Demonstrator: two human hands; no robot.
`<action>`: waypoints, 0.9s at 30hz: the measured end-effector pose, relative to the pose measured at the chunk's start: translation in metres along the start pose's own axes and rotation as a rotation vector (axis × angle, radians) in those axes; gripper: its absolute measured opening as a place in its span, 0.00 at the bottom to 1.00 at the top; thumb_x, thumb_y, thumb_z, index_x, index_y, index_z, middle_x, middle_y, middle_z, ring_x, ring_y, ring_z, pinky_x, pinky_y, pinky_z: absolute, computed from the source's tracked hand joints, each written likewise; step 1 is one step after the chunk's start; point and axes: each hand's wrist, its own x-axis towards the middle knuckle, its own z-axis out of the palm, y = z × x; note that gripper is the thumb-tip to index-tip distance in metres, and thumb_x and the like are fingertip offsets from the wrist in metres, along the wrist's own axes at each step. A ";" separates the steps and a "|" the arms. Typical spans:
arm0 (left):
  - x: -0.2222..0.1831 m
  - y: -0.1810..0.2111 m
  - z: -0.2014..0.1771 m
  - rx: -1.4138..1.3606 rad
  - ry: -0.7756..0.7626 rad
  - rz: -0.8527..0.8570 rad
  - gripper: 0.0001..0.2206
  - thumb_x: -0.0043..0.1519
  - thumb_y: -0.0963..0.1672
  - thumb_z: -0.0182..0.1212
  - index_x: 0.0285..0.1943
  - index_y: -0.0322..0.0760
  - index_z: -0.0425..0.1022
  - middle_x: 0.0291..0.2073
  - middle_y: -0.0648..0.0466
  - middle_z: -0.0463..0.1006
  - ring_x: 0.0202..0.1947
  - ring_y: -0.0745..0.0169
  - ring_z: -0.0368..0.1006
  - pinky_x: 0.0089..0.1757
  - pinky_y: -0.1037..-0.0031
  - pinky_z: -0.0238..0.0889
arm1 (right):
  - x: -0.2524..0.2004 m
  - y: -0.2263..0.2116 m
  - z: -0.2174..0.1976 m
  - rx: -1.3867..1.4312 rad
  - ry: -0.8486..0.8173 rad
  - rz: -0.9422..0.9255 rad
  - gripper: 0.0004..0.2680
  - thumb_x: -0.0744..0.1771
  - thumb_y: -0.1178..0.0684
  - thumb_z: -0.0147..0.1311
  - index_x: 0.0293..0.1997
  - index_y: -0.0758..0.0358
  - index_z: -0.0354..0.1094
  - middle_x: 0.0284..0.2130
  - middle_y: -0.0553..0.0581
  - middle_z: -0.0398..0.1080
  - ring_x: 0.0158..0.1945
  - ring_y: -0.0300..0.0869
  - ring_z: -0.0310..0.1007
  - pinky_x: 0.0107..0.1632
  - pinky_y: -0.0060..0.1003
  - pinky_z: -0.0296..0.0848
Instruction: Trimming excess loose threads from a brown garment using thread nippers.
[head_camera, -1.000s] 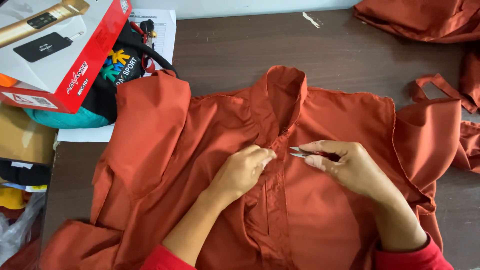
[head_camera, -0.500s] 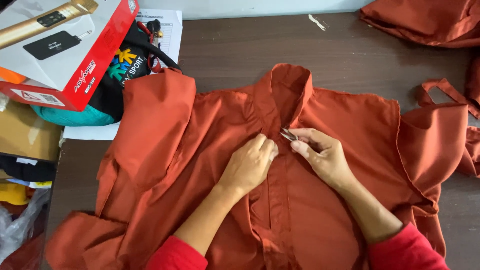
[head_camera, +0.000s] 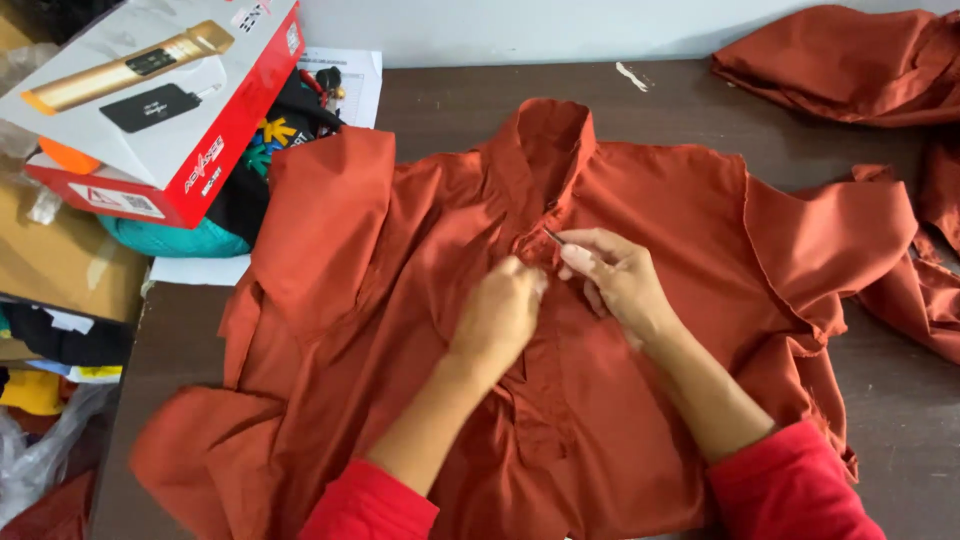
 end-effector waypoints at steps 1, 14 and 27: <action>-0.011 0.009 0.003 -0.022 -0.017 -0.031 0.09 0.67 0.47 0.56 0.51 0.43 0.77 0.44 0.49 0.74 0.43 0.41 0.77 0.40 0.55 0.76 | -0.004 0.003 -0.001 0.027 -0.002 0.049 0.08 0.67 0.56 0.58 0.50 0.65 0.76 0.24 0.64 0.74 0.10 0.34 0.56 0.11 0.28 0.53; -0.010 -0.007 0.026 0.055 0.266 -0.029 0.03 0.64 0.41 0.58 0.44 0.42 0.71 0.36 0.54 0.67 0.39 0.48 0.74 0.38 0.62 0.75 | -0.007 0.009 -0.020 0.069 -0.103 0.044 0.11 0.67 0.59 0.58 0.53 0.71 0.74 0.24 0.67 0.75 0.09 0.34 0.58 0.11 0.28 0.56; -0.012 -0.006 -0.007 -0.333 0.197 -0.264 0.04 0.68 0.46 0.54 0.46 0.47 0.74 0.39 0.57 0.75 0.45 0.52 0.78 0.44 0.62 0.74 | -0.018 -0.015 -0.014 -0.633 -0.102 -0.063 0.11 0.62 0.51 0.67 0.48 0.42 0.81 0.43 0.47 0.82 0.54 0.44 0.79 0.55 0.42 0.77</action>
